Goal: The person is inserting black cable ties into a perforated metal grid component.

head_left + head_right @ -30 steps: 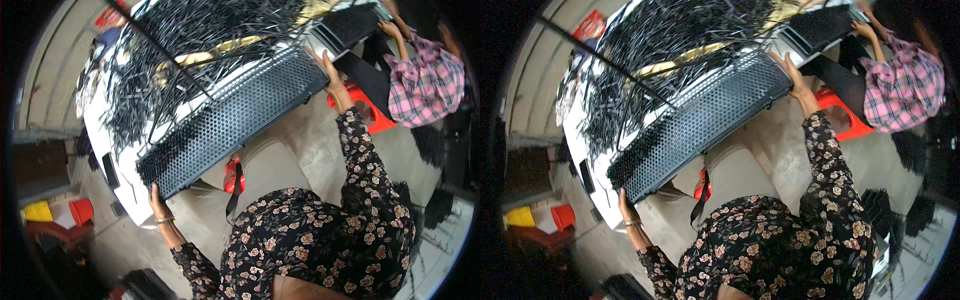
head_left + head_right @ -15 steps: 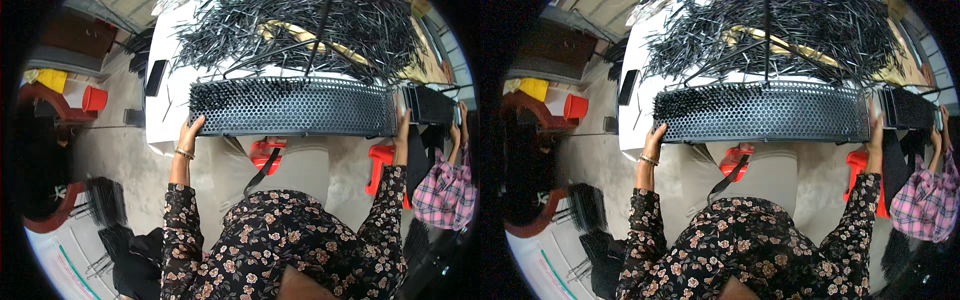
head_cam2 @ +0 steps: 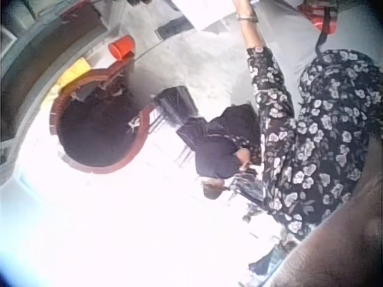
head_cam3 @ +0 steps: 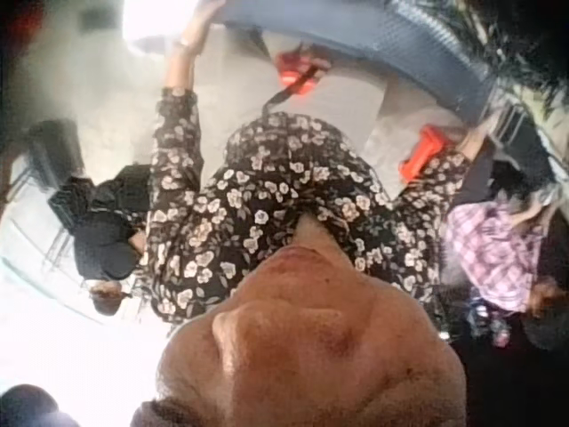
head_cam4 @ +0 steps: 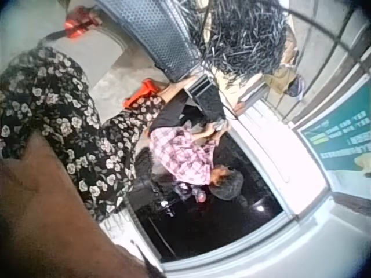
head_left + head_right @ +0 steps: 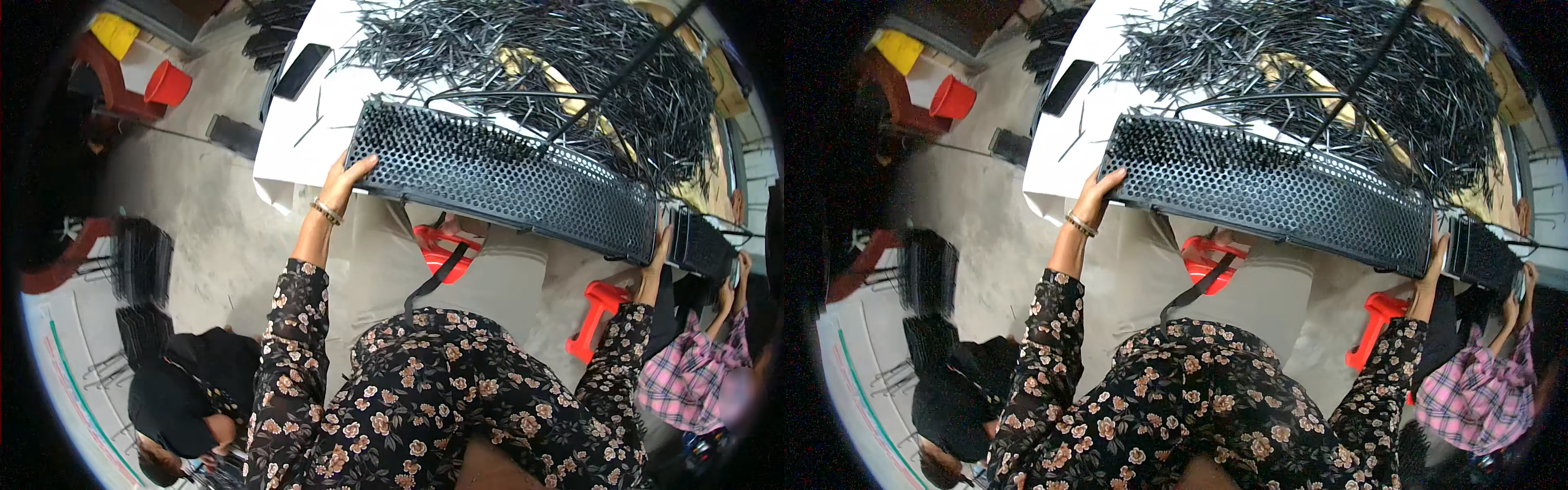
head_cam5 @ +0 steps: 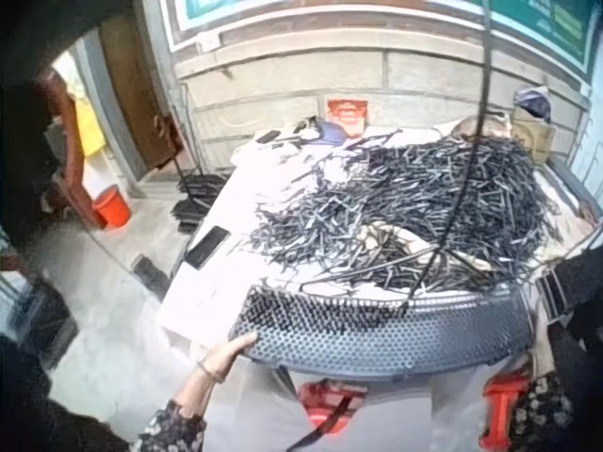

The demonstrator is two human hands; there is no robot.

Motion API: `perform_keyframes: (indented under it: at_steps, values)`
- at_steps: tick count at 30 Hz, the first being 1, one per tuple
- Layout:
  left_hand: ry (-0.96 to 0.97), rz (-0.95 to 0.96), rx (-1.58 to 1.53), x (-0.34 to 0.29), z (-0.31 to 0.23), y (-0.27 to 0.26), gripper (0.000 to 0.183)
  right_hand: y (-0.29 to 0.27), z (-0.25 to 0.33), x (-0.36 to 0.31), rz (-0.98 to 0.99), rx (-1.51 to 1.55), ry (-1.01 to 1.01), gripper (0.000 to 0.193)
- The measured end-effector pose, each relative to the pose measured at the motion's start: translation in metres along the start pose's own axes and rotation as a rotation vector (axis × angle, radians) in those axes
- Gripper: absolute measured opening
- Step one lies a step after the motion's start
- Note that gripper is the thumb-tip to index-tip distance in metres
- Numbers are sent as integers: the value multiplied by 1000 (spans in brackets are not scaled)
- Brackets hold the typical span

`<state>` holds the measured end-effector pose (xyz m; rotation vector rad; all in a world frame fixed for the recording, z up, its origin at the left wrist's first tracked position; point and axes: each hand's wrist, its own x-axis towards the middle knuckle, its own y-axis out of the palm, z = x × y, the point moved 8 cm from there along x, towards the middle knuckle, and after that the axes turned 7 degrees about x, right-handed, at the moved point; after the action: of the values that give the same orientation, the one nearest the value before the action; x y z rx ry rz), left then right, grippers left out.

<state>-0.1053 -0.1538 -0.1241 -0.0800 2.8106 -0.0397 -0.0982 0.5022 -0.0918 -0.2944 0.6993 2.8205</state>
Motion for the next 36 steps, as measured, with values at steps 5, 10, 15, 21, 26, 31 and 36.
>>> perform_keyframes:
  at_steps: [5, 10, 15, 21, 26, 31, 36]
  values:
    - [-80, 59, -398, 10, 5, 2, 49, -54, -2, 13, -110, -140, -37, 68]
    - [-99, 59, -479, 22, 3, 1, 41, -75, 3, 17, -201, -87, -63, 67]
    - [-105, 43, -542, 21, 12, 0, 35, -41, 1, 14, -41, -3, -180, 66]
    - [170, -63, 264, 30, -10, -25, 61, -40, -2, 13, -46, 7, -130, 69]
    - [128, 21, -219, 20, -14, -10, 60, -60, -2, 13, -145, 31, -52, 69]
    - [3, 93, -280, 16, -19, 0, 57, -61, 7, 7, -188, -11, -148, 60]
    - [155, 192, -362, 11, -25, 7, 59, -56, 10, -4, -250, -52, -159, 57]
